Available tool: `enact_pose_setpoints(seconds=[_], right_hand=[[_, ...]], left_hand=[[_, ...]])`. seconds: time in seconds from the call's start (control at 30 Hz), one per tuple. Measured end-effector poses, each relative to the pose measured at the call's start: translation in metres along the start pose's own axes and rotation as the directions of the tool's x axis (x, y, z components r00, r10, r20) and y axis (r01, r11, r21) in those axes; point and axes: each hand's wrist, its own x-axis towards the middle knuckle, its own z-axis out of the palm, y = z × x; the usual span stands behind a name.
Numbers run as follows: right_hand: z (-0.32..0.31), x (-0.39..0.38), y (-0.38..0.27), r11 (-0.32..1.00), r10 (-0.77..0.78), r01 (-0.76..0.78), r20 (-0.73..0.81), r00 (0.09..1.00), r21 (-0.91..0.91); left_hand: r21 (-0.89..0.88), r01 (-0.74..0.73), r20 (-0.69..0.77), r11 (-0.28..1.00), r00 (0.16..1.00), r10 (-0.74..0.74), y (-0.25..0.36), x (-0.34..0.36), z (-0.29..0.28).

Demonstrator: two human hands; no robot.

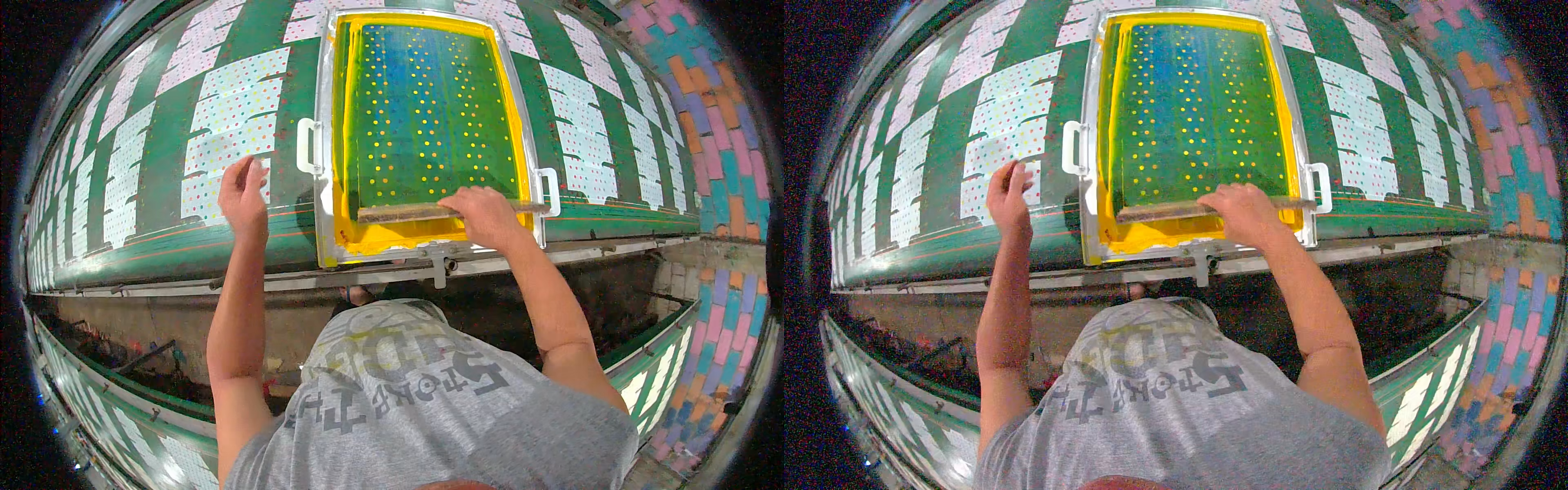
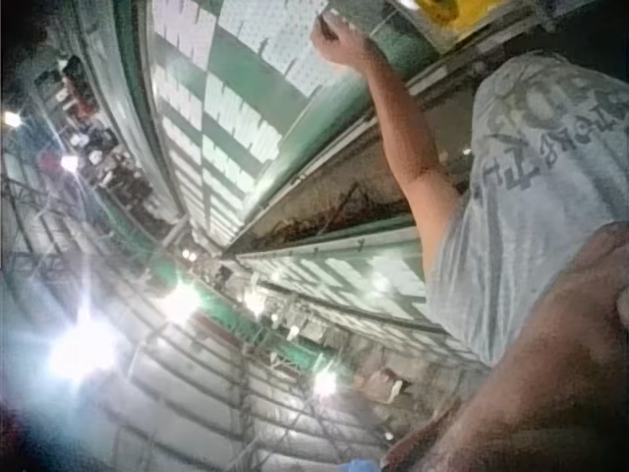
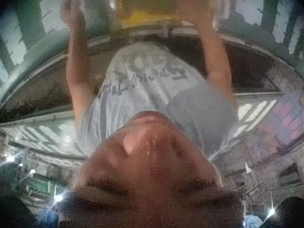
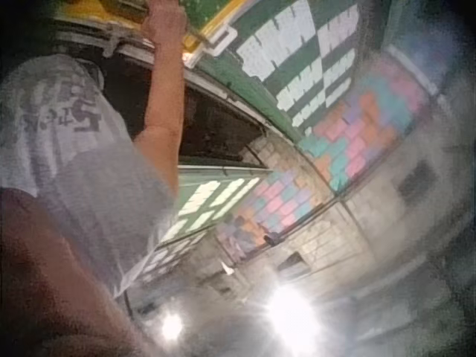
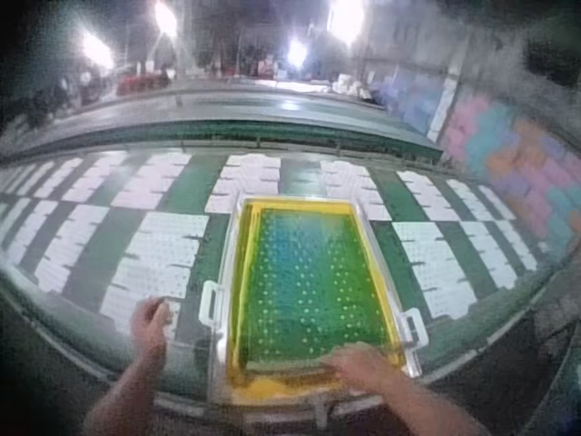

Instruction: The person performs screen printing by placing a yellow-framed screen over sheets on a green table, spreading yellow ink with a squeegee, and lifting the screen to reveal printed dots. The person repeats this process multiple times, handling the screen and squeegee throughout.

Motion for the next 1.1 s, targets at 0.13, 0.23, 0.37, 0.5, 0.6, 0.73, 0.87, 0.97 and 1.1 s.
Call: enact_pose_setpoints(seconds=[0.13,0.23,0.37,0.5,0.6,0.73,0.87,0.97,1.1], right_hand=[[0.017,-0.03,-0.018,1.0,-0.009,0.008,-0.047,0.999,-0.019],[0.032,-0.045,-0.02,0.995,-0.098,0.097,-0.096,0.99,-0.018],[0.03,-0.053,-0.029,0.992,-0.091,0.1,0.108,0.99,-0.079],[-0.01,-0.035,-0.065,0.93,-0.046,0.164,0.34,0.939,-0.328],[-0.028,0.008,-0.112,0.939,-0.216,0.256,0.189,0.958,-0.229],[-0.019,0.082,-0.197,0.822,-0.561,0.527,-0.152,0.814,-0.213],[0.011,0.155,-0.317,0.654,-0.735,0.671,-0.082,0.674,-0.35],[0.032,0.186,-0.409,0.542,-0.787,0.729,0.053,0.615,-0.418],[0.048,0.19,-0.474,0.468,-0.821,0.775,0.116,0.559,-0.424]], left_hand=[[0.015,-0.036,-0.034,0.999,0.999,0.036,0.016,-0.024,-0.064],[0.069,-0.072,-0.074,0.995,0.994,0.077,0.025,-0.041,-0.115],[0.065,-0.101,-0.166,0.993,0.98,0.111,0.03,-0.061,-0.174],[0.034,-0.114,-0.197,0.993,0.973,0.118,0.041,-0.088,-0.221],[0.014,0.017,-0.126,1.0,0.992,-0.016,0.061,-0.113,-0.24],[0.176,0.114,0.138,0.978,0.981,-0.139,0.1,-0.144,-0.232],[-0.146,0.227,0.638,0.963,0.766,-0.084,0.14,-0.172,-0.188],[-0.302,0.188,0.775,0.935,0.62,0.125,0.163,-0.187,-0.15],[-0.352,0.281,0.788,0.893,0.603,0.121,0.163,-0.18,-0.146]])
